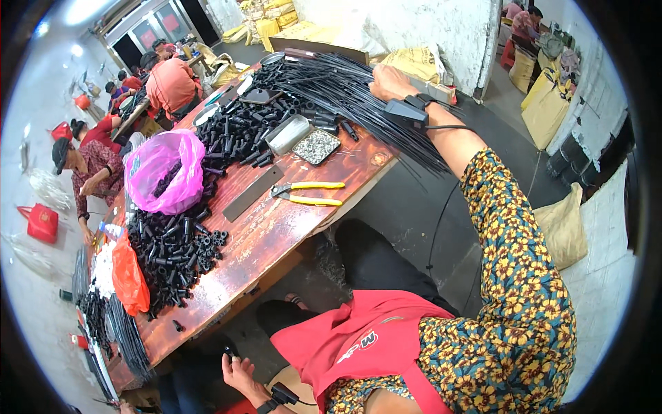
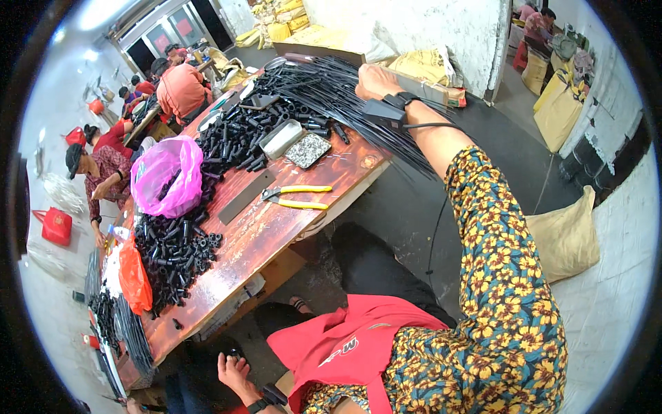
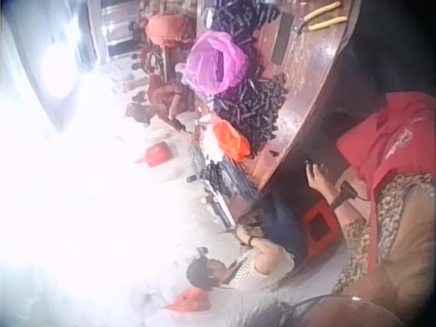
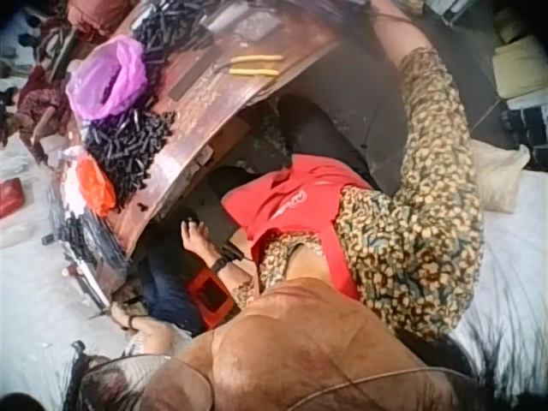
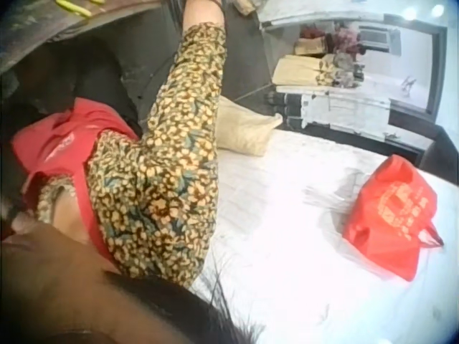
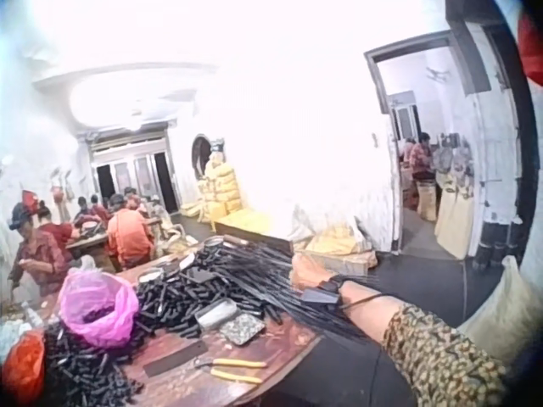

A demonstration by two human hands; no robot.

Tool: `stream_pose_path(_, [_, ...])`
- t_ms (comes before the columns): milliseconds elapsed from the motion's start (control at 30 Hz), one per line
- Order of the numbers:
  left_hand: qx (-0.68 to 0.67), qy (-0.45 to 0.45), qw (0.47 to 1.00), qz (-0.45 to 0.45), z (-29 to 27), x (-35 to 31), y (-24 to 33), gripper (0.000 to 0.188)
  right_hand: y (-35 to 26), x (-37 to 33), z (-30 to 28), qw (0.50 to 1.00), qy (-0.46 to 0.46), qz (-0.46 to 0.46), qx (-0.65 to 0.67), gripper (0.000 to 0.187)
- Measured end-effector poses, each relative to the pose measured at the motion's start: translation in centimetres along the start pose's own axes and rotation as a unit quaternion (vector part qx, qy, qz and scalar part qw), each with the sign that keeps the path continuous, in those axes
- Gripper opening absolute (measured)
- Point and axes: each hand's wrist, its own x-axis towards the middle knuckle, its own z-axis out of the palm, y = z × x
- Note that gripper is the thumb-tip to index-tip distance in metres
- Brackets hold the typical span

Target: Assembling umbrella rib components by hand and using pliers in a factory setting.

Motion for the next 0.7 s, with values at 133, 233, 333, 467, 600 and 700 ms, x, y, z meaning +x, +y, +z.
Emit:
stream_pose_path(133, [0.001, -0.085, 0.992, 0.089, 4.3, -1.1, 4.2, 0.042, 0.1, 2.7, -0.1, 1.000, 0.016, 0.016, 0.016, 0.031])
stream_pose_path(233, [0.013, -0.168, 0.977, 0.135, 7.6, -2.4, 6.9, 0.038, 3.0, 6.2, 1.8, 0.990, -0.019, -0.092, -0.103, 0.032])
stream_pose_path(333, [0.015, -0.236, 0.955, 0.176, 9.8, -3.3, 8.7, 0.034, 1.2, 6.6, -0.9, 0.981, 0.013, -0.128, -0.143, 0.026])
stream_pose_path(467, [0.023, -0.290, 0.934, 0.207, 12.3, -5.1, 10.4, 0.029, 1.5, 7.3, -2.8, 0.944, 0.050, -0.191, -0.263, 0.026])
stream_pose_path(600, [0.022, -0.325, 0.923, 0.204, 14.1, -6.1, 11.5, 0.025, 2.6, 8.2, -3.2, 0.986, 0.081, -0.001, 0.148, 0.031])
stream_pose_path(700, [0.023, -0.316, 0.929, 0.190, 15.2, -7.3, 12.2, 0.023, -3.1, 2.8, -4.2, 0.903, 0.077, 0.058, 0.420, 0.026])
